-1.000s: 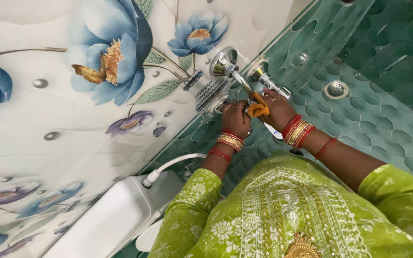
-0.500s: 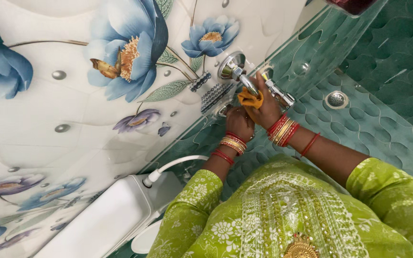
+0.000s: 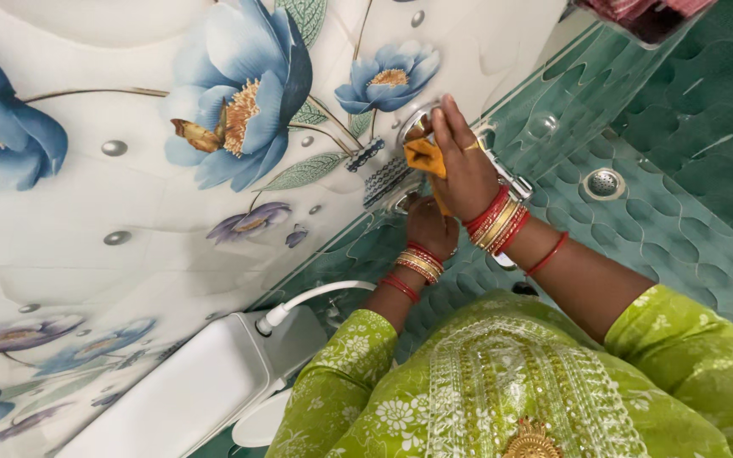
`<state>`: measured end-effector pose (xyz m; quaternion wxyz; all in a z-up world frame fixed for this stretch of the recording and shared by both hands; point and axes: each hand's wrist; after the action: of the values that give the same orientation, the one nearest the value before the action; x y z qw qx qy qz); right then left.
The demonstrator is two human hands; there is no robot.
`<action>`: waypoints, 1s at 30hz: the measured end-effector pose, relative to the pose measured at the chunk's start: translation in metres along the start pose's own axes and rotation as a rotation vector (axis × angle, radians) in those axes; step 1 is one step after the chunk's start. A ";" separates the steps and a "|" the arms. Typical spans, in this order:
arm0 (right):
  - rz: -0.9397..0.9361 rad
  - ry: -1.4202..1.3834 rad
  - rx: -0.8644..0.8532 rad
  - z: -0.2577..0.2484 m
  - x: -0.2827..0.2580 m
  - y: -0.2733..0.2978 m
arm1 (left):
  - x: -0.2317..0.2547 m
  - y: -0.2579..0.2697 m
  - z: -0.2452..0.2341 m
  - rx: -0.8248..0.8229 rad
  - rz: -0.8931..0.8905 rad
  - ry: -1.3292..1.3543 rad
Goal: The person wipes a bathroom faucet and the surrounding wall tiles with a cloth.
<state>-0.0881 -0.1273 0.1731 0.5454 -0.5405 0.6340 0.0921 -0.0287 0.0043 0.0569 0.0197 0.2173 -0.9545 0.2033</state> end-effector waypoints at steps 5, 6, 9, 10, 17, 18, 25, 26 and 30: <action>0.118 -0.143 0.120 0.017 0.034 0.043 | 0.004 0.000 -0.007 -0.013 -0.055 0.123; 0.357 -0.242 0.066 0.019 0.037 0.051 | 0.003 0.001 -0.005 0.001 -0.061 0.116; 0.462 -0.158 0.016 0.024 0.049 0.061 | 0.000 0.004 0.004 0.007 -0.085 0.096; 0.356 -0.155 0.028 0.024 0.053 0.062 | 0.000 0.005 0.007 -0.017 -0.098 0.091; 0.088 -0.007 -0.055 0.026 0.099 0.085 | -0.004 0.008 0.014 -0.019 -0.077 0.078; 0.055 0.019 -0.059 0.025 0.102 0.089 | -0.003 0.009 0.013 0.004 -0.077 0.056; 0.183 -0.214 -0.058 -0.027 0.070 0.098 | 0.005 0.006 -0.007 0.021 -0.084 0.124; 0.184 -0.216 0.017 -0.039 0.059 0.095 | 0.006 0.005 -0.009 0.027 -0.082 0.123; 0.020 -0.232 0.275 -0.067 0.010 0.051 | 0.005 0.002 -0.015 -0.001 -0.083 0.166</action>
<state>-0.1667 -0.1600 0.1673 0.6826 -0.4403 0.5788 0.0719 -0.0354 0.0101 0.0705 0.1071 0.2392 -0.9398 0.2192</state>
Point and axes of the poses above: each hand's wrist, its own y-axis away from the middle knuckle, its own z-axis out of the palm, x = y × z, and after that the axes turned 15 degrees about -y, right-handed
